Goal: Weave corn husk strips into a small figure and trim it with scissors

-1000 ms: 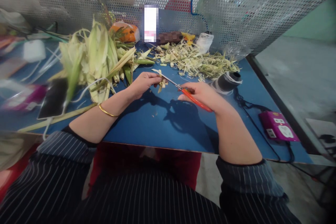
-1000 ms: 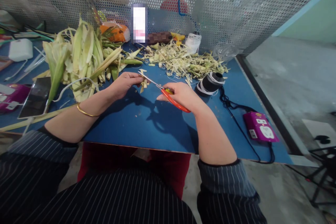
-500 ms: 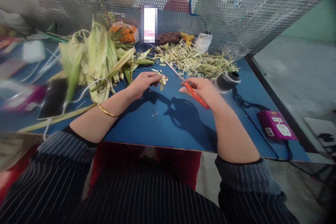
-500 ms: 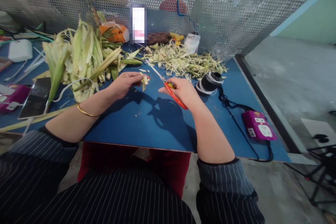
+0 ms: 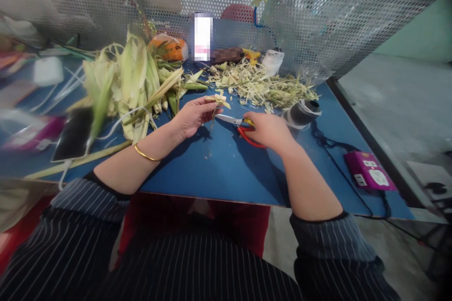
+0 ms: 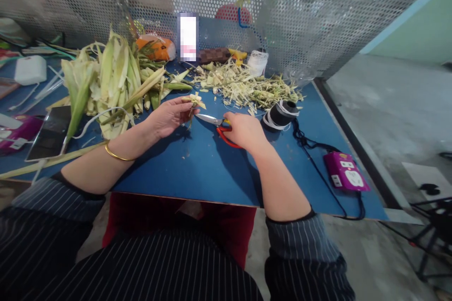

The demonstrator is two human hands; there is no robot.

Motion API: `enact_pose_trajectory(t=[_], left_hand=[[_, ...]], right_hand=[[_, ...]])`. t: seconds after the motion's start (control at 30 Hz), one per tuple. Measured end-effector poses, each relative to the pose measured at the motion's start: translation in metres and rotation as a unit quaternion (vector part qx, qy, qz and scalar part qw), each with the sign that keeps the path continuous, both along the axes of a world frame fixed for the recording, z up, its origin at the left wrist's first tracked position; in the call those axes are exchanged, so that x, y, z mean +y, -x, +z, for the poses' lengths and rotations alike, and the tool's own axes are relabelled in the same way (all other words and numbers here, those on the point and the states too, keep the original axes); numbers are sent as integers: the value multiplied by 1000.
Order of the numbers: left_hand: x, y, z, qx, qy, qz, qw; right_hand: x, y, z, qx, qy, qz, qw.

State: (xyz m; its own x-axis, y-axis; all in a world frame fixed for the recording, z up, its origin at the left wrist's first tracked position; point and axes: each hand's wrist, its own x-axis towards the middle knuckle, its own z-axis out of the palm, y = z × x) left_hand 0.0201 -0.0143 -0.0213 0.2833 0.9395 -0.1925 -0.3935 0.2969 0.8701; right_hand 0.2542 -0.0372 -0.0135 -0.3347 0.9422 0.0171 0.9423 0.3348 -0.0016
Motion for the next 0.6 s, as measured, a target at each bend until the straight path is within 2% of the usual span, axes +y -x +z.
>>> enact_pose_trajectory(t=[0.13,0.2,0.27,0.37,0.43,0.6], left_hand=[[-4,-2,-1,-33,20,-26,999],[-9,-6,0,-56,25,-33,998],[-14,-11,0,-69,30,-29,997],[-21,-17,-3,-69,28,-26,997],[-24,-21,-6,-71,30,-27,997],[-26,-23,-11,-79,24,-55,995]], right_hand=[[-1,-2,4,49,8,38,998],[-4,1,5,134,-6,36,990],[-7,9,3,269,4,24,963],[-12,27,-6,451,71,-2,890],[-15,39,-14,495,86,-3,865],[-15,48,-27,557,65,-19,828]])
